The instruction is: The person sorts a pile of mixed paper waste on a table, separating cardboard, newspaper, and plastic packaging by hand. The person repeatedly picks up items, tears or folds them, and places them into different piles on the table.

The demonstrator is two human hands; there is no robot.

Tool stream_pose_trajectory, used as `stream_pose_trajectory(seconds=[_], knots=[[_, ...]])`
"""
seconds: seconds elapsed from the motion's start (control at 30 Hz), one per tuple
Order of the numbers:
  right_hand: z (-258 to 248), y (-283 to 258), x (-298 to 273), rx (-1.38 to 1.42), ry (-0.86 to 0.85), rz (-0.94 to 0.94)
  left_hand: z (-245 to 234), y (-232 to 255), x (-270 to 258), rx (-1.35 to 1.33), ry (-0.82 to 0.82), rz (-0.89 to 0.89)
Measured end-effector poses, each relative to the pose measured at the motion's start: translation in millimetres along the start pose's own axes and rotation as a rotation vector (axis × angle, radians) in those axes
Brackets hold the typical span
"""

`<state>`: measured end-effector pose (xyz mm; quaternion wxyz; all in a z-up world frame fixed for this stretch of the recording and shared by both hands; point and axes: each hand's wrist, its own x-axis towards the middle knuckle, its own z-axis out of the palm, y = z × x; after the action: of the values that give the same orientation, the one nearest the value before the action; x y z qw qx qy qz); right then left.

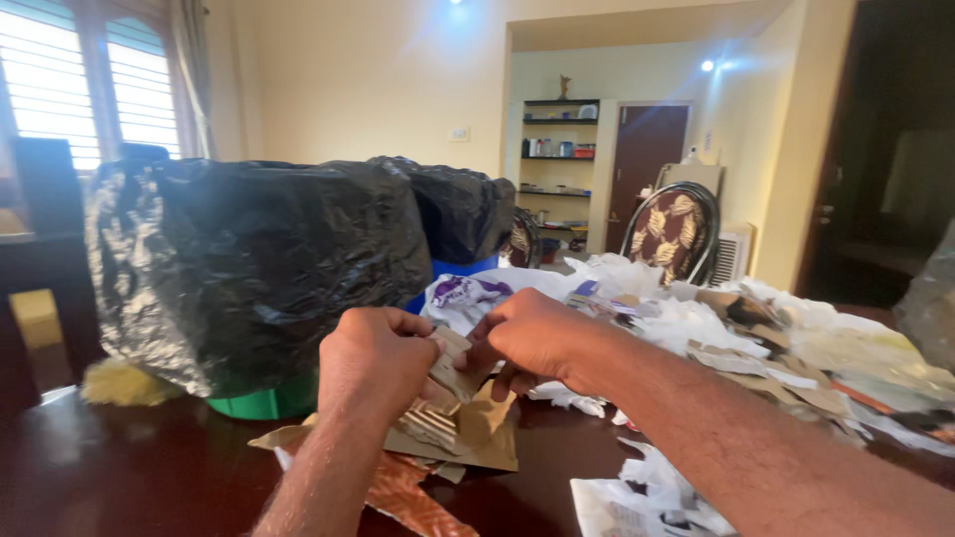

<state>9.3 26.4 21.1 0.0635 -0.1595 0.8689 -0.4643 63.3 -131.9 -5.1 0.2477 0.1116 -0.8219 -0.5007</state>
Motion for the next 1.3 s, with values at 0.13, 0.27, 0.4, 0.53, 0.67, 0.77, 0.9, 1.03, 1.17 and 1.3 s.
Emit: stream_pose_trajectory(seconds=[0.13, 0.27, 0.4, 0.53, 0.67, 0.77, 0.9, 1.03, 1.17, 1.3], knots=[[22.3, 0.4, 9.4, -0.083, -0.055, -0.022, -17.8, -12.3, 1.8, 0.106, -0.035, -0.159], [15.8, 18.4, 14.1, -0.211, 0.036, 0.024, -17.1, -14.4, -2.5, 0.317, 0.146, -0.097], [-24.0, 31.9, 14.9, -0.052, 0.152, 0.093, -3.2, -9.4, -8.9, 0.373, 0.302, 0.024], [-84.8, 49.7, 4.8, -0.149, 0.276, 0.124, 27.2, 14.6, 1.0, 0.204, 0.220, 0.169], [-121.0, 76.6, -8.1, -0.307, 0.292, 0.147, 69.7, 36.4, 18.3, 0.244, -0.101, 0.334], [-133.9, 99.2, -17.8, -0.327, 0.292, 0.175, 103.4, 47.0, 31.2, 0.511, -0.363, 0.458], [-139.7, 119.5, -27.1, -0.345, 0.249, 0.210, 140.2, 41.1, 39.2, 0.848, -0.570, 0.314], [-142.2, 126.4, -32.4, -0.282, 0.204, 0.180, 151.9, 24.1, 45.5, 0.724, -0.427, 0.403], [-142.1, 126.5, -32.3, -0.139, 0.192, 0.189, 146.2, 24.7, 58.9, 0.525, -0.314, 0.456], [-139.5, 121.7, -30.8, -0.075, 0.266, 0.200, 134.1, 31.8, 60.8, 0.087, -0.337, 0.265]])
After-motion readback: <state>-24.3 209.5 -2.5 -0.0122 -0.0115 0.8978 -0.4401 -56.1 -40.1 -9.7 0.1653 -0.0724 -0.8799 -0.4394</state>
